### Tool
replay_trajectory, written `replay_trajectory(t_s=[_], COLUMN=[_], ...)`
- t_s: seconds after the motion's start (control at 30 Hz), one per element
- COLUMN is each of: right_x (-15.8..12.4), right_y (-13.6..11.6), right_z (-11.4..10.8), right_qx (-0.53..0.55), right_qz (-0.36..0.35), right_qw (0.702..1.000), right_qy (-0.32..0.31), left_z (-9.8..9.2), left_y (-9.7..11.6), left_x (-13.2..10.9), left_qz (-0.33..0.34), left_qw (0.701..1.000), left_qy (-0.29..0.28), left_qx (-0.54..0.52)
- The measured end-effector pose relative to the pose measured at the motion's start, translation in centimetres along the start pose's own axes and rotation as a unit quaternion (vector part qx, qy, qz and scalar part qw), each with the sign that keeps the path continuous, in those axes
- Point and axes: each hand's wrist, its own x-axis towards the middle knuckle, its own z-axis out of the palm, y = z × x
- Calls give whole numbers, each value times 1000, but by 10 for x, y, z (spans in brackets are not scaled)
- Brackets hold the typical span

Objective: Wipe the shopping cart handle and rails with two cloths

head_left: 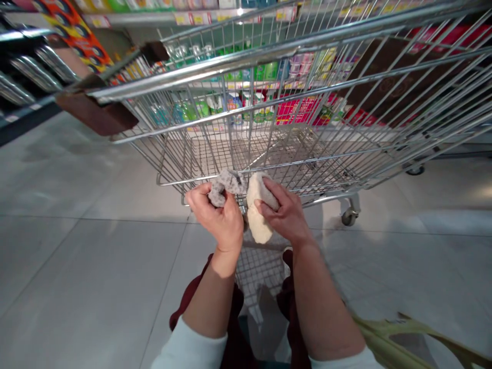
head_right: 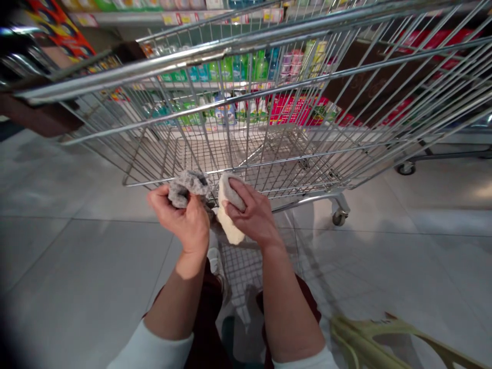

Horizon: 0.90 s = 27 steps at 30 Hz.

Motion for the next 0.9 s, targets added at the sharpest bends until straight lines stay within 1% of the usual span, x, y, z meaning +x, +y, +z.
replay_trajectory(t_s=[0.1,0.23,0.3,0.37,0.43,0.5,0.57,0.63,0.7,0.77,0.9], right_x=[-1,-1,-1,-1,0,0,0,-1,-3,-6,-10], right_y=[-1,4,9,12,13,11,8,6,6,6,5], right_z=[5,10,11,12,13,16,20,24,25,24,19], right_qx=[3,34,35,28,24,29,35,38,39,36,22], right_qz=[12,-16,-18,-14,-11,-10,-3,12,30,54,127], right_qw=[1000,999,999,999,999,999,999,999,999,997,984], right_qy=[6,-2,-5,-12,-18,-9,3,2,-16,-47,-122], left_z=[4,8,8,5,2,-1,-1,1,3,5,4], left_y=[5,10,9,7,5,4,3,1,-2,-7,-18], left_x=[2,-6,-12,-16,-19,-19,-18,-15,-13,-10,-8], left_qz=[7,40,59,67,64,54,45,36,29,18,-11], left_qw=[1000,992,986,982,979,979,980,979,973,962,922], left_qy=[-27,-112,-151,-176,-192,-195,-195,-201,-222,-259,-350], left_qx=[10,40,29,11,5,8,10,22,48,87,164])
